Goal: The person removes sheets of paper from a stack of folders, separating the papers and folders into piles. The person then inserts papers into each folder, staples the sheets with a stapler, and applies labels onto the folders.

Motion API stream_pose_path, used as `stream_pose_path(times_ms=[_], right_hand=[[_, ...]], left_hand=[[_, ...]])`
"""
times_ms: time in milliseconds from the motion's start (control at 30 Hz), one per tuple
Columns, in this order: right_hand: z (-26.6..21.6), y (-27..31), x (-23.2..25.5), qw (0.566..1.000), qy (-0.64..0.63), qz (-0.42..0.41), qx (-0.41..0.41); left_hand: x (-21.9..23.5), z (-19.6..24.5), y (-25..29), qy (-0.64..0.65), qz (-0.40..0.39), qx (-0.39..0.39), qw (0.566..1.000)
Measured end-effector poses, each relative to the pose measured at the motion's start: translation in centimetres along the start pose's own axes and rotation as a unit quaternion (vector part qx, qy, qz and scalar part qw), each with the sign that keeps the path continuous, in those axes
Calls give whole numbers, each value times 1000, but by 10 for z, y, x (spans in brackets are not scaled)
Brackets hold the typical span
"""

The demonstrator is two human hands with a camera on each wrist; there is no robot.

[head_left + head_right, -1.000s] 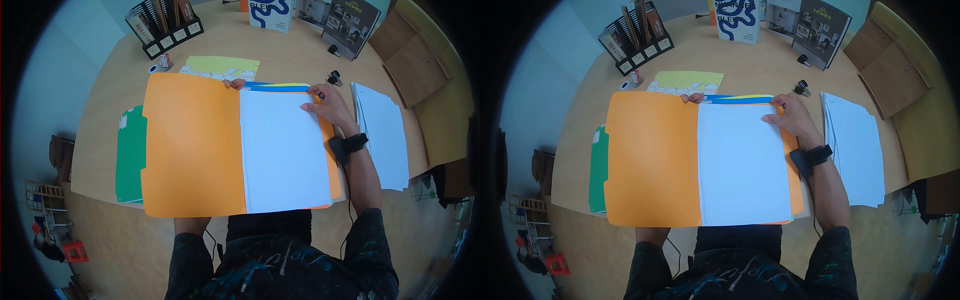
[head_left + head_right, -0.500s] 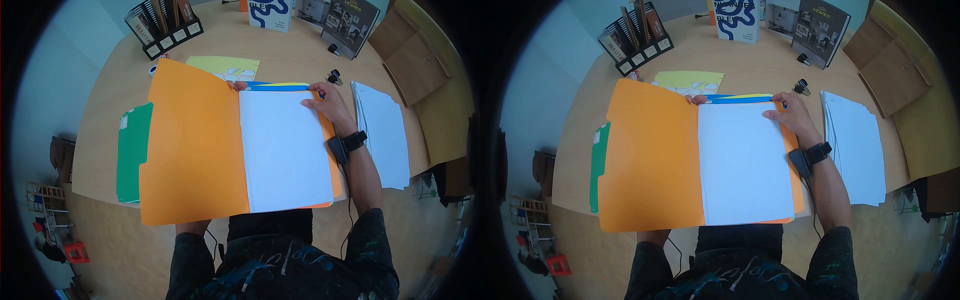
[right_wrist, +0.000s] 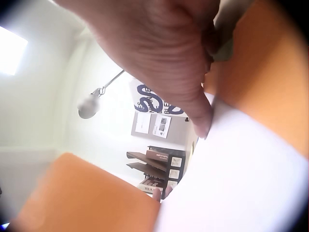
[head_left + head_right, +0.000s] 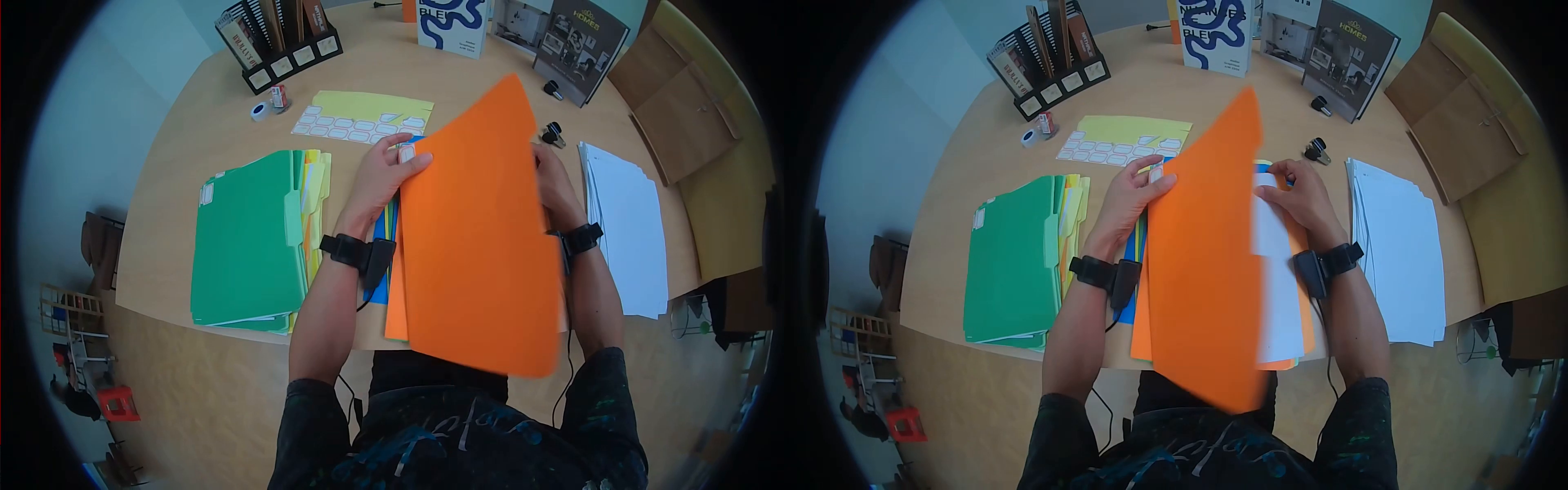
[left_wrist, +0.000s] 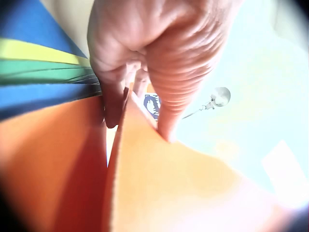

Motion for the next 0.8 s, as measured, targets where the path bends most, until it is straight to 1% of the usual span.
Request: stream_pose_path(times_ms=[33, 67, 100, 167, 200, 233, 267, 300, 333, 367, 400, 433, 467, 533, 600, 633, 700, 733, 767, 800], right_hand=[[12, 1, -1, 991, -123, 16, -50], [25, 1, -2, 964, -243, 31, -99], [31, 1, -4, 964, -243, 31, -99], [-5, 6, -3, 989, -149, 0, -17], [2, 4, 1, 989, -149, 2, -18], [15, -3, -3, 980, -192, -49, -35], [14, -10, -8, 966, -234, -100, -50], [15, -20, -1, 966, -234, -99, -49], [15, -29, 16, 994, -48, -80, -59], [16, -38, 31, 986, 139, -59, -68], [9, -47, 29, 986, 137, -59, -70], [-18, -60, 29, 979, 202, -14, 17], [-49, -66, 24, 958, 264, 32, 103], [-92, -66, -25, 953, 232, -32, 194], [-112, -62, -86, 938, 201, -139, 247], [-116, -65, -101, 939, 197, -133, 247], [-125, -63, -127, 940, 148, -156, 266], [-126, -63, -128, 941, 144, -152, 265], [-126, -62, -132, 939, 147, -168, 262], [-126, -61, -136, 936, 152, -185, 259]], left_hand=[[-2, -1, -1, -6, -28, -22, 999], [0, -5, -3, -6, -27, -23, 999], [1, -11, -5, -21, -34, -19, 999], [1, -15, -6, -36, -44, -16, 998], [1, -15, -7, -37, -43, -25, 998], [2, -14, -8, -38, -43, -34, 998], [2, -16, -10, -38, -44, -36, 998], [3, -18, -12, -36, -39, -43, 998], [4, -20, -13, -36, -35, -48, 998], [4, -20, -13, -37, -34, -47, 998], [3, -21, -14, -44, -37, -46, 997], [3, -21, -14, -51, -40, -45, 997], [4, -22, -14, -54, -39, -46, 997], [6, -22, -16, -57, -30, -54, 996], [9, -23, -16, -71, -27, -55, 996], [10, -24, -18, -78, -24, -54, 995], [12, -29, -23, -83, -30, -55, 995], [11, -30, -24, -81, -33, -52, 995], [10, -30, -24, -86, -35, -52, 994], [10, -30, -24, -66, -27, -53, 996]])
Point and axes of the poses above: each hand's wrist, its own y-axis away from the middle knuckle, its own x-axis out of the back of the hand, z = x × y, the point moved 10 cm from there along -y, towards the middle knuckle, and after that the axes turned 9 degrees about z, right-handed, at the moved point
